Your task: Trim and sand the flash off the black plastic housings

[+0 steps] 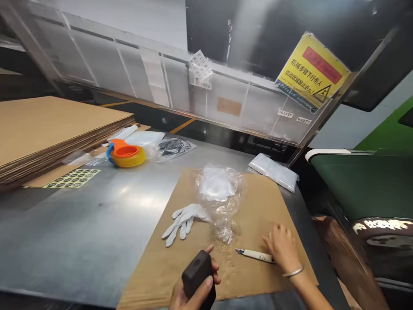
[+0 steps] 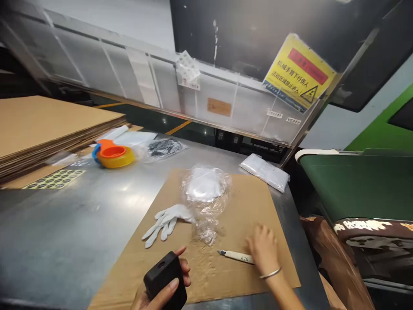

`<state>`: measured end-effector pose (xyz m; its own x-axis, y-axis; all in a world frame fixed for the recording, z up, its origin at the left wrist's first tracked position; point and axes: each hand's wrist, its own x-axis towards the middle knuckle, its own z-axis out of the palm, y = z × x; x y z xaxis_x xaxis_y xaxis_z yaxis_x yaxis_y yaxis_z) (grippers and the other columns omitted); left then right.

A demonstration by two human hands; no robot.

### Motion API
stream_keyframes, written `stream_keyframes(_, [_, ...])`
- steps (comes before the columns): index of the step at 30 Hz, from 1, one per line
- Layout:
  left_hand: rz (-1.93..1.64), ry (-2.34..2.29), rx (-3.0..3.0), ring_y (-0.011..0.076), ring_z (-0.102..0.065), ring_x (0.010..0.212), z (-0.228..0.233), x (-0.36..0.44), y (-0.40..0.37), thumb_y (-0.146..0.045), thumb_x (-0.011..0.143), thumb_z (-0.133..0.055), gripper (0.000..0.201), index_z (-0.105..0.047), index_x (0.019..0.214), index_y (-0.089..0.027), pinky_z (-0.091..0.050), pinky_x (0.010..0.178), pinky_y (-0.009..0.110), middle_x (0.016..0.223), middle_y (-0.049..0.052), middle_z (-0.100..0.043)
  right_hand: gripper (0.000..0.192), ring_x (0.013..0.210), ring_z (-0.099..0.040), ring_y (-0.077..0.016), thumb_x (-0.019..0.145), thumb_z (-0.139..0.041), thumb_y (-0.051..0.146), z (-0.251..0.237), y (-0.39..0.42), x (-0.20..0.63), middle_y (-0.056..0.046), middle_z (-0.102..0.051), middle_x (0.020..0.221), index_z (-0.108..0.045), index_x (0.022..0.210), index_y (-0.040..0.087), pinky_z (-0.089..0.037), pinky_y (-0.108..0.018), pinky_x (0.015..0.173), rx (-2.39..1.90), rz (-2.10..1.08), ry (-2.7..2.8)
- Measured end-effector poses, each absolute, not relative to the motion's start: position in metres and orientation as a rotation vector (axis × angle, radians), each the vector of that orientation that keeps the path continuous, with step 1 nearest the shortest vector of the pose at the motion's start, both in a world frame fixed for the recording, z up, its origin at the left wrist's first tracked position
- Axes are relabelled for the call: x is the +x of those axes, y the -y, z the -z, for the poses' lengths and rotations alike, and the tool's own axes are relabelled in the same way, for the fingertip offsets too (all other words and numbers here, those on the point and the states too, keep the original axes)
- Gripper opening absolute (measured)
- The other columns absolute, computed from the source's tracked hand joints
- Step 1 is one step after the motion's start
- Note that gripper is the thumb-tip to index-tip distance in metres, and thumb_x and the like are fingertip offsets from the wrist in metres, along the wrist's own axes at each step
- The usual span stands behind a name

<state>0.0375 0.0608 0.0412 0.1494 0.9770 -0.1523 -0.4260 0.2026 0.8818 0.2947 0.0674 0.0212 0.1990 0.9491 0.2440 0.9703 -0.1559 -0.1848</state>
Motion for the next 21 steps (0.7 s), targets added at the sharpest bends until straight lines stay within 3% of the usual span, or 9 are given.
stream_keyframes(2, [-1.142, -0.812, 0.983, 0.0171, -0.061, 0.072, -0.038, 0.023, -0.056, -0.034, 0.075, -0.063, 0.04, -0.06, 0.112, -0.021, -0.047, 0.069, 0.026, 0.08, 0.003, -0.064, 0.017, 0.067, -0.059, -0.0247, 0.073, -0.057, 0.028, -0.02, -0.076, 0.328, -0.013, -0.061, 0.069, -0.062, 0.074, 0.012, -0.046, -0.036, 0.06, -2.264, 0.029, 1.774])
stream_keyframes(4, [-1.094, -0.738, 1.209, 0.0175, -0.061, 0.075, -0.034, 0.013, -0.054, -0.029, 0.077, -0.059, 0.039, -0.058, 0.116, -0.023, -0.047, 0.071, 0.027, 0.08, 0.004, -0.064, 0.015, 0.063, -0.06, -0.0228, 0.072, -0.057, 0.029, -0.022, -0.079, 0.343, -0.01, -0.061, 0.065, -0.061, 0.069, 0.014, -0.047, -0.034, 0.059, -2.263, -0.05, 1.776])
stream_keyframes(8, [-1.038, -0.688, 1.619, 0.0173, -0.06, 0.072, -0.027, 0.005, -0.052, -0.016, 0.076, -0.054, 0.045, -0.054, 0.121, -0.022, -0.046, 0.075, 0.03, 0.077, 0.005, -0.065, 0.028, 0.087, -0.06, -0.02, 0.083, -0.048, 0.036, -0.053, -0.06, 0.301, -0.011, -0.063, 0.098, -0.058, 0.1, 0.016, -0.048, -0.031, 0.075, -2.071, -0.128, 1.813])
stream_keyframes(10, [-1.004, -0.697, 1.696, 0.0182, -0.06, 0.071, -0.028, 0.006, -0.051, -0.015, 0.075, -0.054, 0.046, -0.054, 0.121, -0.019, -0.046, 0.072, 0.03, 0.077, 0.006, -0.065, 0.03, 0.1, -0.056, -0.0196, 0.085, -0.048, 0.03, -0.079, -0.045, 0.251, -0.01, -0.059, 0.11, -0.053, 0.112, 0.018, -0.047, -0.03, 0.082, -1.663, -0.204, 1.942])
stream_keyframes(13, [-0.928, -0.642, 1.674, 0.0205, -0.059, 0.069, -0.033, 0.006, -0.05, -0.021, 0.075, -0.055, 0.031, -0.065, 0.104, -0.017, -0.046, 0.066, 0.03, 0.076, 0.009, -0.066, 0.029, 0.086, -0.057, -0.0195, 0.086, -0.051, 0.025, -0.109, -0.031, 0.183, -0.011, -0.063, 0.094, -0.053, 0.113, 0.014, -0.05, -0.032, 0.075, -0.928, -0.203, 2.241])
stream_keyframes(16, [-0.853, -0.687, 1.598, 0.0214, -0.058, 0.064, -0.042, 0.0, -0.046, -0.024, 0.076, -0.057, 0.016, -0.071, 0.08, -0.018, -0.045, 0.063, 0.03, 0.07, 0.01, -0.065, 0.027, 0.074, -0.056, -0.0182, 0.087, -0.049, 0.024, -0.114, -0.028, 0.155, -0.011, -0.063, 0.085, -0.056, 0.109, 0.01, -0.05, -0.032, 0.066, -0.861, -0.206, 2.345])
stream_keyframes(21, [-0.779, -0.722, 1.46, 0.0231, -0.058, 0.064, -0.051, -0.011, -0.039, -0.024, 0.074, -0.059, 0.016, -0.072, 0.082, -0.019, -0.045, 0.064, 0.032, 0.07, 0.009, -0.066, 0.034, 0.075, -0.054, -0.0176, 0.088, -0.045, 0.022, -0.092, -0.021, 0.158, -0.011, -0.059, 0.088, -0.05, 0.12, 0.014, -0.048, -0.033, 0.064, -0.983, -0.29, 2.235])
